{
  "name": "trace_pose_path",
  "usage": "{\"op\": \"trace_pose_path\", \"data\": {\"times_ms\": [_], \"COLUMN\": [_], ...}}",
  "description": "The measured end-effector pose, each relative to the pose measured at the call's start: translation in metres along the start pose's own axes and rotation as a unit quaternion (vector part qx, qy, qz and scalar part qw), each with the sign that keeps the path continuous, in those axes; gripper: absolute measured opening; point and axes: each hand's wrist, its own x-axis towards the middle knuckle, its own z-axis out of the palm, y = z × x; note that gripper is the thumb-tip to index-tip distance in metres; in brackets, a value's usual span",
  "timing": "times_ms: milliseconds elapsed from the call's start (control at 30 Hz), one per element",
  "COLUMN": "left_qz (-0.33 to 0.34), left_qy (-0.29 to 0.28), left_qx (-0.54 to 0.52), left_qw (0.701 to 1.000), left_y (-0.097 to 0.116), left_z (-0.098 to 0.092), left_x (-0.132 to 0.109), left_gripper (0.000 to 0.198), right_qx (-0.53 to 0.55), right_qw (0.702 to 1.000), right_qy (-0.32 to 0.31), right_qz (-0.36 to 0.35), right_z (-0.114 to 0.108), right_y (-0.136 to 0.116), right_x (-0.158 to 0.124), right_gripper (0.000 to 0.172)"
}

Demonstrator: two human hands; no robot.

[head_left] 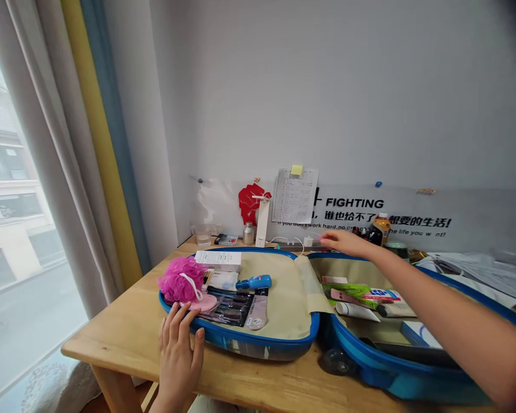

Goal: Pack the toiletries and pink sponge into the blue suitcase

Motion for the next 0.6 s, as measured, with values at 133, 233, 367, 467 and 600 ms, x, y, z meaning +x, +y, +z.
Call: {"op": "trace_pose_path", "data": {"times_ms": [133, 233, 367, 467, 600], "left_qz": [-0.006, -0.007, -0.008, -0.009, -0.016], "left_qy": [-0.002, 0.0, 0.001, 0.001, -0.002], "left_qx": [-0.003, -0.005, -0.008, -0.012, -0.016], "left_qw": [1.0, 1.0, 1.0, 1.0, 1.0], "left_y": [0.001, 0.001, 0.002, 0.003, 0.002], "left_z": [-0.001, -0.001, -0.002, -0.003, -0.002], "left_x": [0.0, 0.0, 0.002, 0.003, 0.002], "left_gripper": [0.034, 0.033, 0.033, 0.033, 0.033], "right_qx": [0.021, 0.008, -0.065, -0.124, -0.164], "right_qw": [0.987, 0.962, 0.948, 0.945, 0.95], "right_qy": [-0.15, -0.252, -0.273, -0.264, -0.225], "right_qz": [0.056, 0.105, 0.149, 0.148, 0.143], "right_z": [-0.002, 0.01, 0.026, 0.036, 0.047], "right_y": [0.043, 0.051, 0.052, 0.052, 0.046], "right_x": [-0.072, -0.119, -0.154, -0.162, -0.161], "right_gripper": [0.038, 0.041, 0.058, 0.066, 0.047]}}
